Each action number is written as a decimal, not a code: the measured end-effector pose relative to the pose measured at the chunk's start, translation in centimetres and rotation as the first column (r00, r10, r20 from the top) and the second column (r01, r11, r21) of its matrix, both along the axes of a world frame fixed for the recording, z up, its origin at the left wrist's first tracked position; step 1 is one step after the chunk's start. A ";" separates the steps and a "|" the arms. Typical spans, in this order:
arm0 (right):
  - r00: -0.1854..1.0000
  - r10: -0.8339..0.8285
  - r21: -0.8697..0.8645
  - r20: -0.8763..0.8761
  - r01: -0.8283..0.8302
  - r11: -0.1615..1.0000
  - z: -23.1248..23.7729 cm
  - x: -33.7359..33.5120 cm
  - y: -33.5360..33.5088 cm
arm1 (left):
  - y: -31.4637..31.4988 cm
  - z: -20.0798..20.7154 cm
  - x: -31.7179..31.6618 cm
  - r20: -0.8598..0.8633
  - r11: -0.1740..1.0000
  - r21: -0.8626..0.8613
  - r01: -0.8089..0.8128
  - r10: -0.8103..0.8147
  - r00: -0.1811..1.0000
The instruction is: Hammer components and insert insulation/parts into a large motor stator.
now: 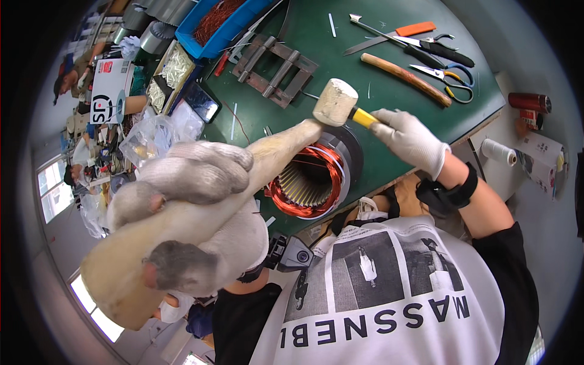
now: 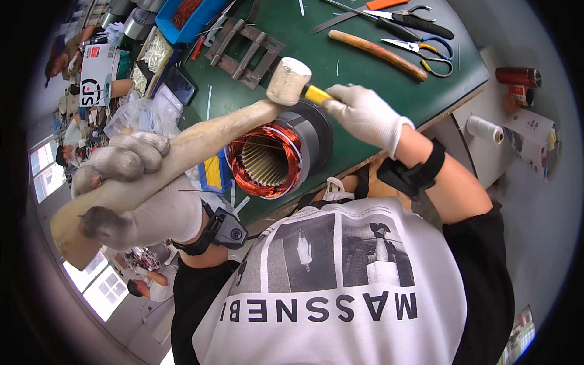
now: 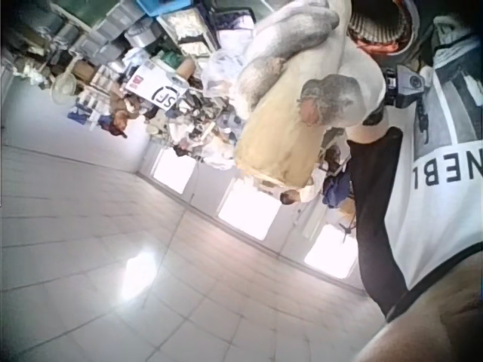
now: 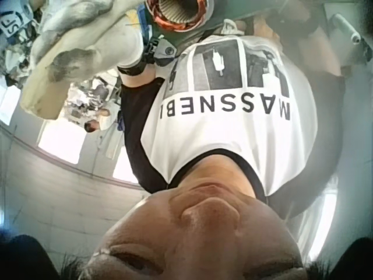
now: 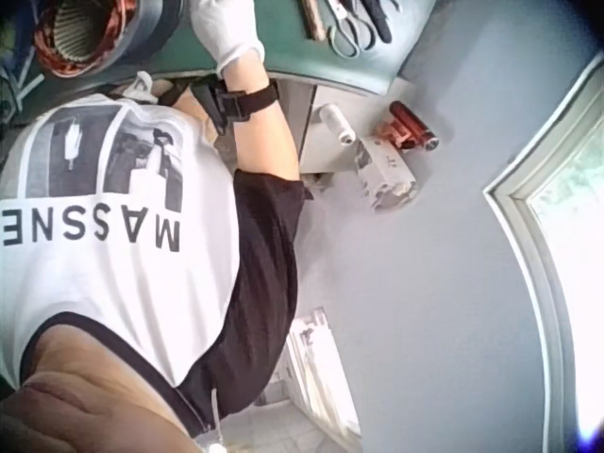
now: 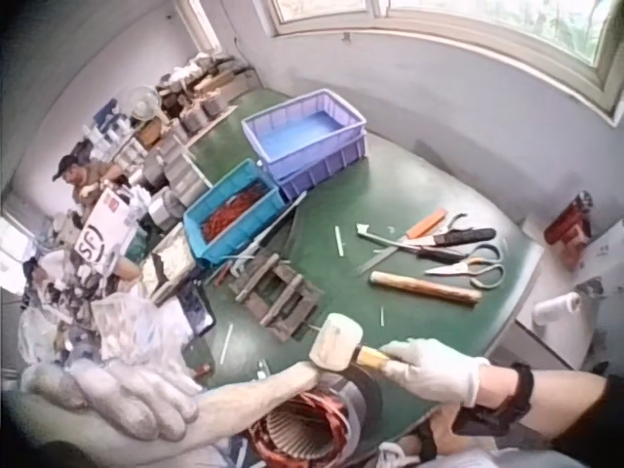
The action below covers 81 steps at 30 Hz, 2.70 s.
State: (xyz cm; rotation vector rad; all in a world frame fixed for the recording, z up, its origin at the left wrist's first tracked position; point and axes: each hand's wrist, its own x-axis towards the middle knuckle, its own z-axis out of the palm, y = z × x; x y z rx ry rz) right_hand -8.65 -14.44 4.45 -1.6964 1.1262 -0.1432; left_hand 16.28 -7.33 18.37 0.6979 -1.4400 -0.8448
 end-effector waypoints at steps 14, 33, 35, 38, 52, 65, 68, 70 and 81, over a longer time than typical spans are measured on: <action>0.981 -0.175 -0.121 -0.084 0.165 0.979 0.3 -5.5 5.0 | -2.9 0.0 -1.8 0.032 0.915 0.005 0.403 -0.403 0.915; 0.594 -0.773 0.271 0.221 0.724 0.634 0.9 -5.6 8.0 | -1.7 0.1 -4.9 0.043 0.910 0.045 0.412 -0.414 0.909; 0.641 -0.718 0.170 0.271 0.703 0.691 -0.1 -4.8 9.4 | -2.3 1.0 -5.8 0.058 0.884 0.079 0.460 -0.465 0.883; 0.958 -0.287 -0.017 -0.007 0.287 0.958 -0.5 -5.3 10.4 | -2.8 0.3 -5.2 0.031 0.860 0.077 0.504 -0.507 0.861; 0.963 -0.252 0.333 0.095 0.208 0.920 1.1 -1.9 -1.2 | -0.8 0.1 -2.8 0.056 0.997 -0.065 -0.048 0.052 0.997; 0.881 0.473 -0.012 -0.018 -0.473 0.881 -1.5 11.1 -5.7 | 5.2 4.6 -1.0 -0.317 0.691 -0.011 -0.723 0.683 0.657; 0.846 0.533 0.049 0.024 -0.533 0.845 -3.3 14.3 -4.4 | 10.2 6.4 1.5 -0.321 0.737 -0.080 -0.671 0.618 0.718; 0.823 0.568 0.008 0.009 -0.568 0.823 -3.5 14.7 -4.0 | 13.4 8.2 2.2 -0.318 0.238 -0.204 -0.950 0.901 0.294; 0.954 0.282 0.159 -0.102 -0.264 0.951 -1.5 8.2 -1.1 | 11.8 2.2 4.6 -0.353 0.272 -0.035 -0.962 0.897 0.267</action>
